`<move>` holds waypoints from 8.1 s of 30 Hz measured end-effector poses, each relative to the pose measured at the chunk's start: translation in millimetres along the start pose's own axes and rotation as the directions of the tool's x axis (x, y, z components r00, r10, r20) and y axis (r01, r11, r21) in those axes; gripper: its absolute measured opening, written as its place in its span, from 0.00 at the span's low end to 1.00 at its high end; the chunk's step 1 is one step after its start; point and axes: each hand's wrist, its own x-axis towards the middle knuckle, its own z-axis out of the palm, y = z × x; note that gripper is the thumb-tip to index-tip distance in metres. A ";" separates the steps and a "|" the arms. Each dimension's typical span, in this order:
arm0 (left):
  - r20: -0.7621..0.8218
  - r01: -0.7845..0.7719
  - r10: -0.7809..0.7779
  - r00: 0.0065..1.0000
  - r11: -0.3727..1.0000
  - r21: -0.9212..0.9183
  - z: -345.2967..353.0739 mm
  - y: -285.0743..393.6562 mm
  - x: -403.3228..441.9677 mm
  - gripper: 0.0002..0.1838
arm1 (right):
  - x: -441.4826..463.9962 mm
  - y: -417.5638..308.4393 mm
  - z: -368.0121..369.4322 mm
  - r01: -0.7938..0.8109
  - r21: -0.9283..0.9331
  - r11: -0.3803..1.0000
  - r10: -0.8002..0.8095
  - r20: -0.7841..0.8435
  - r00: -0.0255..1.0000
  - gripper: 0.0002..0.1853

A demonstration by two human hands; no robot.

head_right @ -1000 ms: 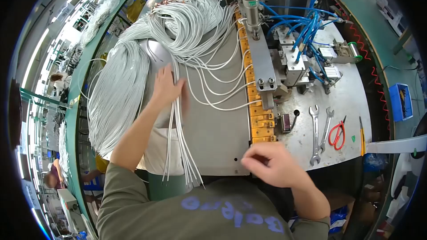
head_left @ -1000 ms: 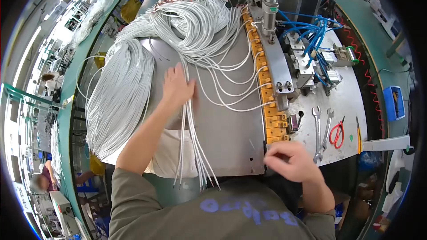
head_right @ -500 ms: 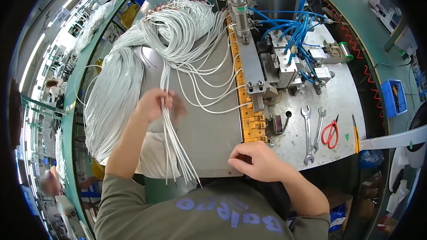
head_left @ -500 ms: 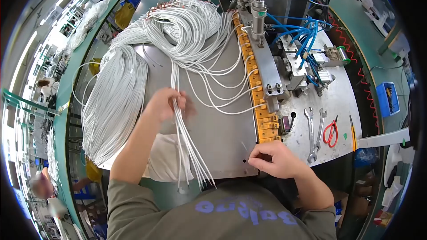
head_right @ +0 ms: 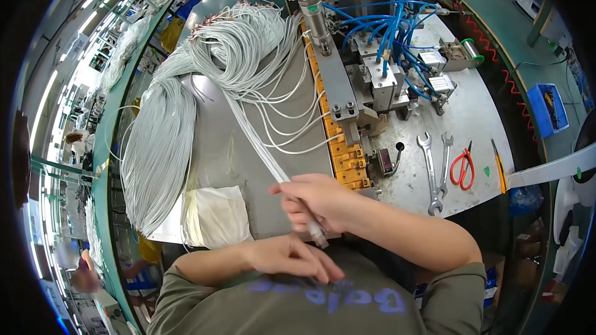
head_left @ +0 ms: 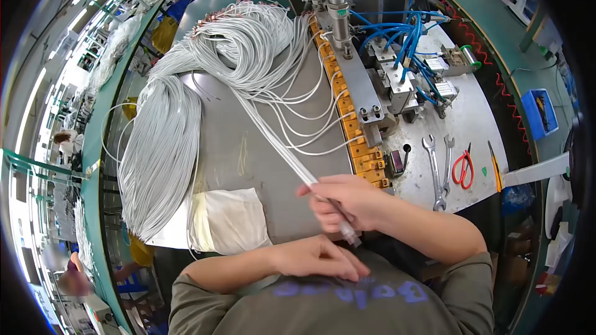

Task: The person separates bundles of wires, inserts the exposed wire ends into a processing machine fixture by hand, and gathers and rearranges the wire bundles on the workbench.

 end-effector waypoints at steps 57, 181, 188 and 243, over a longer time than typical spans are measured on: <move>-0.225 -0.100 0.582 0.781 0.472 0.876 -66.2 64.0 71.6 0.04 | -66.3 -14.9 -53.6 0.262 -0.881 0.395 -0.772 -0.163 0.614 0.06; -0.161 0.210 0.629 0.760 -0.003 0.978 -75.5 57.3 79.5 0.08 | -56.3 -29.5 -108.8 0.121 -0.931 0.344 -0.784 -0.215 0.582 0.11; -0.163 0.256 0.573 0.803 -0.085 0.963 -67.6 55.2 77.1 0.12 | -58.3 -28.6 -102.9 0.106 -0.977 0.183 -0.836 -0.098 0.541 0.10; -0.413 0.007 0.337 0.846 0.768 0.641 -59.4 69.9 69.6 0.06 | -73.4 -15.0 -63.2 0.296 -0.879 0.373 -0.770 -0.115 0.628 0.06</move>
